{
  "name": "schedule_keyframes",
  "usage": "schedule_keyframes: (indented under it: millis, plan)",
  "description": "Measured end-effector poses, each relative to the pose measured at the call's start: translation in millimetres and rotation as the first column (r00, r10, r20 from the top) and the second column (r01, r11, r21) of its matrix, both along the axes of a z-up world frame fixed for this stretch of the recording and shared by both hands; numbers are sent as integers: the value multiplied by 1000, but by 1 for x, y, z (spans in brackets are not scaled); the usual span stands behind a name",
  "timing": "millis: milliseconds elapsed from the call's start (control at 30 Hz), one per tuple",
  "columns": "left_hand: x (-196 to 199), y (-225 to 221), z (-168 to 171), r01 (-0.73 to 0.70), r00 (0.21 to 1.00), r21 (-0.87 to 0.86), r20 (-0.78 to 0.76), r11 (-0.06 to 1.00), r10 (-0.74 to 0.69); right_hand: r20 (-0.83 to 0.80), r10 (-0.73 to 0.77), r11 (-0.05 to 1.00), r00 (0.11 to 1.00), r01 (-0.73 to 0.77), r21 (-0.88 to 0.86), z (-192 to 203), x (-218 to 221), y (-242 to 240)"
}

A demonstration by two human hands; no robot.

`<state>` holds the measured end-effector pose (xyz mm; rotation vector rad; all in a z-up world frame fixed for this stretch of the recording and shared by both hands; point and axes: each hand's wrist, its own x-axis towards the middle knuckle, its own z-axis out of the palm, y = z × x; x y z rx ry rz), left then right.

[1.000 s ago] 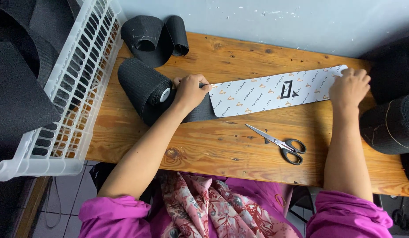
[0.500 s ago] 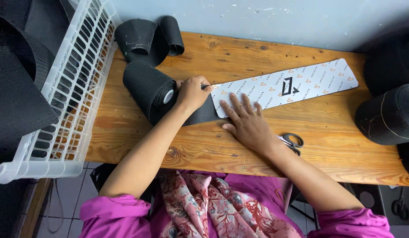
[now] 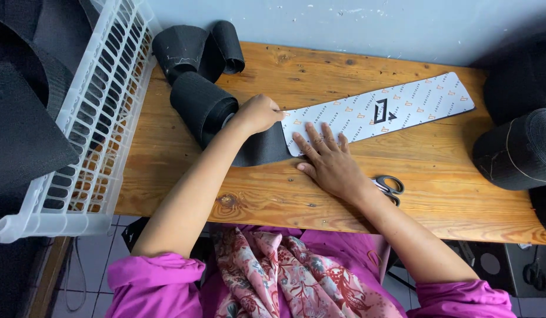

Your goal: Cutting black adhesive material with scissors and applying it to a white template

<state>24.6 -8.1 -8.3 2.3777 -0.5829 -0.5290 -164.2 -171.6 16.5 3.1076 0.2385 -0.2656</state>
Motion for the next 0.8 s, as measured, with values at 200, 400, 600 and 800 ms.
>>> schedule_keyframes:
  millis: [200, 400, 600, 800]
  plan:
    - [-5, 7, 6, 33, 997, -33, -72, 999, -35, 46, -3, 999, 999, 0, 53, 0, 1, -2]
    - [-19, 13, 30, -8, 993, -87, -116, 996, -2, 172, 17, 986, 985, -46, 161, -8, -2, -2]
    - [-11, 12, 8, -33, 992, -100, -124, 994, 20, 445, 47, 996, 894, -77, 50, -16, -3, 13]
    - [-12, 10, 8, -64, 990, -85, -131, 994, 52, 582, 66, 997, 810, -81, -1, -33, -2, 14]
